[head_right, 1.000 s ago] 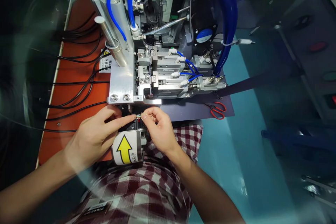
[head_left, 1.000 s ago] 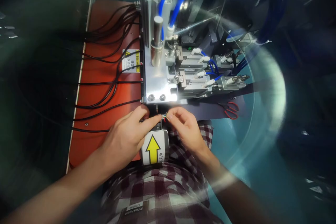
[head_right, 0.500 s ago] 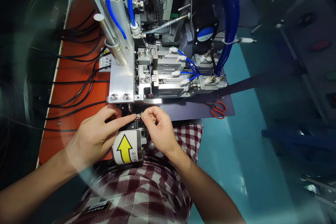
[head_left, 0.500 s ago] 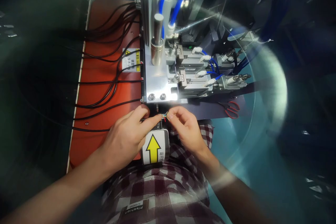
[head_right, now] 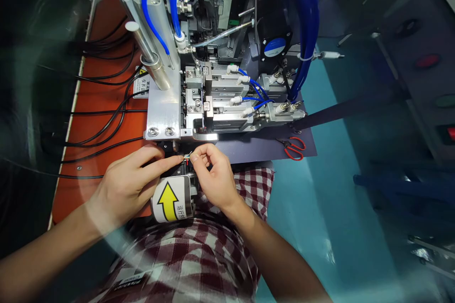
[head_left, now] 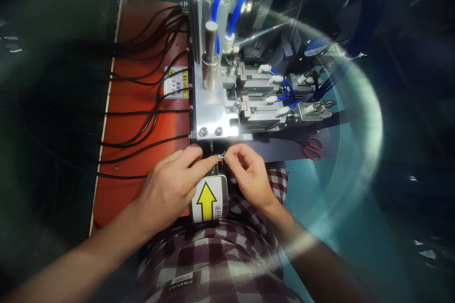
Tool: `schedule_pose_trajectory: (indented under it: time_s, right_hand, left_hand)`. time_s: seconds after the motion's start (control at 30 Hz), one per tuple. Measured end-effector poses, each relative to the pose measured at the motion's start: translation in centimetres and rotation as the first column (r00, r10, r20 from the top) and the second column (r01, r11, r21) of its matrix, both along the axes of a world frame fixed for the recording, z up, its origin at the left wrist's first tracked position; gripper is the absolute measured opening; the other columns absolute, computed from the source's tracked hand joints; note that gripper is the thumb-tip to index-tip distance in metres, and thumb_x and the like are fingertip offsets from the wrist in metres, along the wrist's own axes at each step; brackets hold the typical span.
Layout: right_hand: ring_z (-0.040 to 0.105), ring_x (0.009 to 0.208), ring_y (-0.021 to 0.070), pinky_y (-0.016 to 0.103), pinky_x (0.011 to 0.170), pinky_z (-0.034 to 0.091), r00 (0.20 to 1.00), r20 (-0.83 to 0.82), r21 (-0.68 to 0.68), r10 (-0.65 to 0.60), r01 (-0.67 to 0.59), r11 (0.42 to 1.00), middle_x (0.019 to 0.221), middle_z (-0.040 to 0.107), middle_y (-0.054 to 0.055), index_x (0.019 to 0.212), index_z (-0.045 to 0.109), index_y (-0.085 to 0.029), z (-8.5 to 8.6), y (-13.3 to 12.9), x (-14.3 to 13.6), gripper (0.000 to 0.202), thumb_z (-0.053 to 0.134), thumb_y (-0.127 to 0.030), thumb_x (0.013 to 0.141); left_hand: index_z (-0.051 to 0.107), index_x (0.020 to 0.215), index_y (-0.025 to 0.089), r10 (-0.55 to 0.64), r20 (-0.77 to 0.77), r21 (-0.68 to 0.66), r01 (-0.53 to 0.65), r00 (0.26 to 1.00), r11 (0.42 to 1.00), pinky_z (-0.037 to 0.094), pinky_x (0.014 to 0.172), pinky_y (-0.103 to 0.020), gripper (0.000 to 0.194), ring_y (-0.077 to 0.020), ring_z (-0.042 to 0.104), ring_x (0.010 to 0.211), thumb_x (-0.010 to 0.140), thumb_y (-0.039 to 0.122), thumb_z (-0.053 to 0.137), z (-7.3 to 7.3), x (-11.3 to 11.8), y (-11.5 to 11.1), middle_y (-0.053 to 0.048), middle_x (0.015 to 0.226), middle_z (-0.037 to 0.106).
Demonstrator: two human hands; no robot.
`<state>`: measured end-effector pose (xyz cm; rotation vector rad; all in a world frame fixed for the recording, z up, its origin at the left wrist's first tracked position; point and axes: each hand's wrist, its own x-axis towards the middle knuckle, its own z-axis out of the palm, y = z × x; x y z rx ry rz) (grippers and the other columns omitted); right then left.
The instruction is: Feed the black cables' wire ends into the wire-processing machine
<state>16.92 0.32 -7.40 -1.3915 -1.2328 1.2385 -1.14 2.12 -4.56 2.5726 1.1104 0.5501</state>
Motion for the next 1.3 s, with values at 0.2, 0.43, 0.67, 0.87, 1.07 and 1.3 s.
schedule_pose_trajectory:
  time_s: [0.2,0.43,0.67,0.87,1.07,1.3]
  right_hand:
    - [0.05,0.067,0.016,0.027,0.065,0.041,0.986,0.164,0.083,-0.003,-0.011,0.997,0.074,0.053,0.001,0.078,0.053,-0.02,0.1,-0.2,-0.1,0.012,0.049,-0.02,0.089]
    - [0.049,0.061,0.0145,0.026,0.057,0.039,0.973,0.232,-0.006,-0.007,0.008,1.0,0.07,0.053,0.0,0.075,0.053,-0.019,1.3,0.1,-0.3,0.014,0.05,-0.023,0.088]
    - [0.047,0.055,0.0128,0.025,0.051,0.037,0.963,0.27,-0.091,-0.002,0.028,0.995,0.064,0.052,-0.002,0.071,0.051,-0.019,1.9,0.2,-0.4,0.016,0.051,-0.024,0.087]
    - [0.049,0.049,0.0114,0.023,0.046,0.037,1.0,0.025,-0.306,0.008,0.0,0.952,0.061,0.054,-0.002,0.072,0.053,-0.018,1.7,0.8,-0.3,0.014,0.055,-0.029,0.082]
    - [0.048,0.047,0.0106,0.023,0.045,0.037,0.984,-0.177,-0.34,-0.03,-0.033,0.94,0.059,0.053,-0.003,0.071,0.055,-0.017,1.0,0.8,0.0,0.018,0.06,-0.032,0.078]
    - [0.045,0.054,0.0121,0.024,0.048,0.036,0.993,0.087,-0.12,-0.077,0.087,0.989,0.068,0.056,0.0,0.08,0.062,-0.016,1.1,0.2,-0.1,0.018,0.059,-0.034,0.084]
  left_hand:
    - [0.063,0.11,0.014,0.013,-0.073,0.069,-0.008,0.997,0.998,0.05,0.062,-0.029,0.032,-0.0202,0.059,0.078,0.093,0.015,0.037,0.2,0.2,-0.1,-0.009,0.086,0.06]
    - [0.064,0.109,0.012,0.001,-0.099,0.148,0.014,0.995,0.989,0.047,0.059,-0.03,0.029,-0.0214,0.058,0.073,0.091,0.012,0.041,0.4,0.4,-0.1,-0.011,0.084,0.061]
    - [0.066,0.104,0.014,0.037,-0.187,0.27,0.015,0.982,0.963,0.039,0.053,-0.029,0.03,-0.0182,0.051,0.06,0.093,0.014,0.038,0.9,1.0,-0.2,-0.008,0.078,0.062]
    - [0.064,0.107,0.015,0.038,-0.135,0.18,-0.013,0.99,0.984,0.045,0.058,-0.031,0.029,-0.0203,0.057,0.069,0.092,0.016,0.039,0.4,0.6,-0.1,-0.009,0.084,0.063]
    - [0.065,0.1,0.011,-0.007,-0.033,0.106,0.011,0.999,0.994,0.051,0.063,-0.035,0.027,-0.0245,0.061,0.076,0.09,0.013,0.039,0.4,0.2,0.2,-0.012,0.088,0.064]
    - [0.064,0.102,0.011,0.016,-0.046,0.104,-0.011,0.999,0.994,0.053,0.064,-0.035,0.027,-0.0238,0.062,0.077,0.092,0.015,0.039,0.6,0.2,0.0,-0.011,0.089,0.065]
